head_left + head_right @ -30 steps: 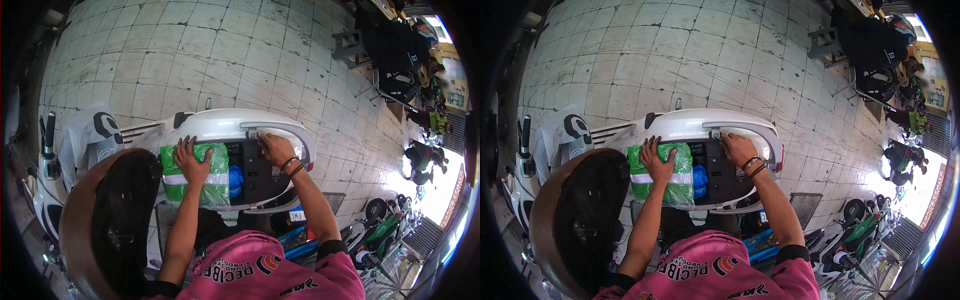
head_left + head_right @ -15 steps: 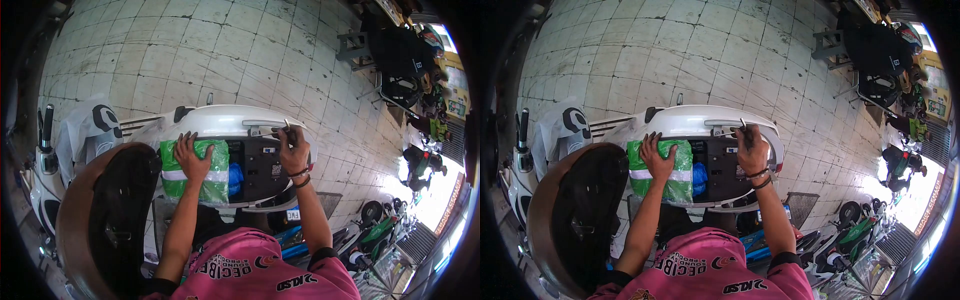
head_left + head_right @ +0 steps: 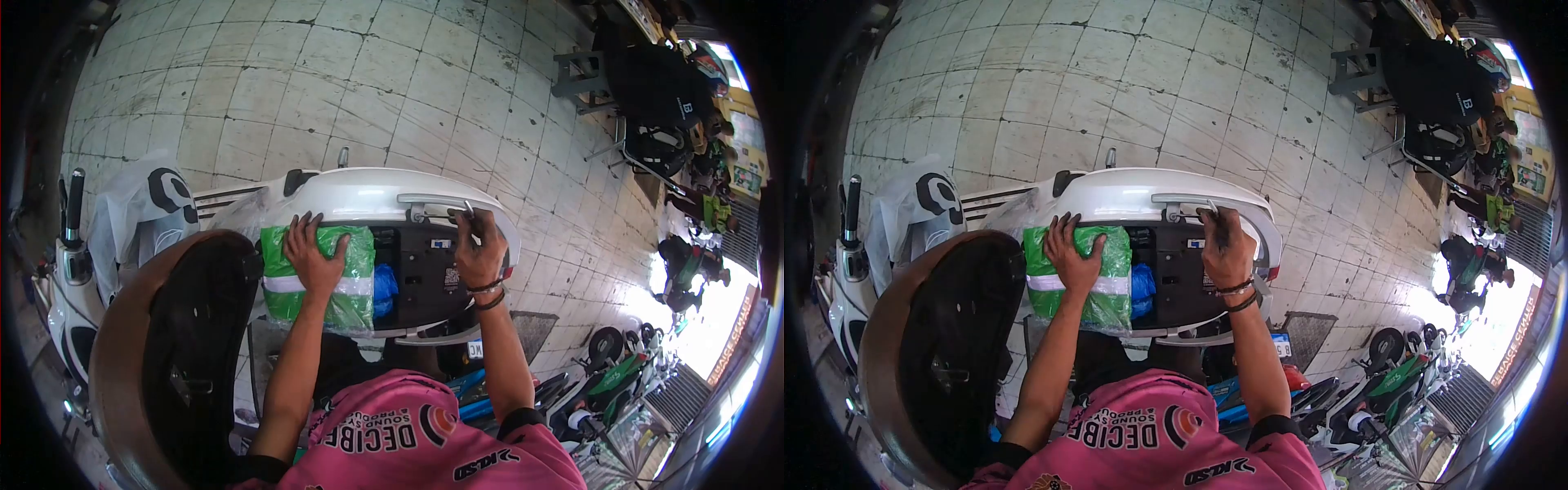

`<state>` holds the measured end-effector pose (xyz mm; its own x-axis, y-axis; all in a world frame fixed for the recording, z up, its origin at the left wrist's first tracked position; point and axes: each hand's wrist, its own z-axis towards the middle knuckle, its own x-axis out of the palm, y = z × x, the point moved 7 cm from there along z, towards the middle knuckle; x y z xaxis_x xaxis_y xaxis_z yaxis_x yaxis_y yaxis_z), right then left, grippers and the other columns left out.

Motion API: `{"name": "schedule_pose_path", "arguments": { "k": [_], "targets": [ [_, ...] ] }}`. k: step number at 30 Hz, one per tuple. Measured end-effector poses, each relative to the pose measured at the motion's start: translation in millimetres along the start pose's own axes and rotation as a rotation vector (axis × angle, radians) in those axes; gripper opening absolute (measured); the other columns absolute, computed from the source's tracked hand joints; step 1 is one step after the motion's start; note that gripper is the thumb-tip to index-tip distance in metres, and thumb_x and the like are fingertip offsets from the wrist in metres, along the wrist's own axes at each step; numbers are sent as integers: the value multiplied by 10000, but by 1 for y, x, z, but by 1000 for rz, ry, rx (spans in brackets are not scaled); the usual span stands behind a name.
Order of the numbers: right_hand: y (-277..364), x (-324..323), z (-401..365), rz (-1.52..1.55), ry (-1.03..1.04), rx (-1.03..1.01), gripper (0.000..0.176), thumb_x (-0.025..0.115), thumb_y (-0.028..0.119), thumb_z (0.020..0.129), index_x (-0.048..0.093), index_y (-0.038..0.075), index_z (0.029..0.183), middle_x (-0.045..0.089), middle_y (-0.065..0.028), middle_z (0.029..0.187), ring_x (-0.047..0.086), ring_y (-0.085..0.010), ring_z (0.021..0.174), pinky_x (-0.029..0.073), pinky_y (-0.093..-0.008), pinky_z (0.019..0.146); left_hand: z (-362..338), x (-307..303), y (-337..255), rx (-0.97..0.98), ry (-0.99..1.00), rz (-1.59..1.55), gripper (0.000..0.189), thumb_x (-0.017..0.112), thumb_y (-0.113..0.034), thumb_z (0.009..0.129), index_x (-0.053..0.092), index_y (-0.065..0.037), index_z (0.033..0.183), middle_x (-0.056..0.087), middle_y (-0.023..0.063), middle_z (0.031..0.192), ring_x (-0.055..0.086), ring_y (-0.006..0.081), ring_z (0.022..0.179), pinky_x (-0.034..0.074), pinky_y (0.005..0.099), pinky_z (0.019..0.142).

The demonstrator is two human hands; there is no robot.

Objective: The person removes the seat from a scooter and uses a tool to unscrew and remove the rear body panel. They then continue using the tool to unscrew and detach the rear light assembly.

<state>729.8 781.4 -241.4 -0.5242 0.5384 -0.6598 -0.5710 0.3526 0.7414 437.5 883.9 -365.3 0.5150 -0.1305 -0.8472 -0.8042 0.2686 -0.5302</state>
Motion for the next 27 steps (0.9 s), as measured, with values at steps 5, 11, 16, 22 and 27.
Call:
{"name": "schedule_pose_path", "arguments": {
  "k": [5, 11, 16, 22, 27],
  "targets": [
    [2, -2, -3, -62, 78, 12, 158, 750, 18, 922, 621, 10, 1013, 777, -177, 878, 791, -293, 837, 580, -343, 664, -1, 1, 0, 10, -15, 3, 695, 833, -450, 826, 585, -114, 1381, 558, 111, 1443, 417, 365, 1447, 233, 592, 1214],
    [15, 11, -27, -170, 117, -202, 177, 771, 63, 897, 601, 55, 945, 708, -166, 787, 710, -344, 669, 536, -414, 552, -1, -1, 0, 8, -21, 0, 689, 838, -437, 821, 586, -118, 1378, 559, 110, 1440, 415, 364, 1449, 235, 587, 1213],
    [46, 22, -41, -183, 230, -380, 202, 769, 20, 852, 605, 70, 959, 734, -168, 966, 725, -327, 769, 572, -402, 617, 0, 1, 1, 0, -5, -12, 680, 827, -457, 823, 600, -115, 1365, 548, 120, 1442, 409, 368, 1452, 244, 593, 1211],
    [38, 11, 1, -189, 172, 5, 207, 735, 125, 930, 593, 11, 1028, 714, -196, 749, 714, -417, 673, 566, -499, 583, 5, -9, 2, -17, 62, -125, 660, 824, -372, 850, 591, -112, 1410, 555, 114, 1459, 428, 353, 1441, 237, 558, 1216],
    [45, 23, 17, -681, 580, 54, 334, 623, 307, 992, 622, -16, 1076, 711, -252, 747, 715, -458, 703, 572, -554, 648, 54, -30, -79, 74, 270, -731, 534, 814, -186, 859, 653, -83, 1357, 667, 145, 1345, 593, 384, 1272, 446, 424, 1111]
  ]
}}
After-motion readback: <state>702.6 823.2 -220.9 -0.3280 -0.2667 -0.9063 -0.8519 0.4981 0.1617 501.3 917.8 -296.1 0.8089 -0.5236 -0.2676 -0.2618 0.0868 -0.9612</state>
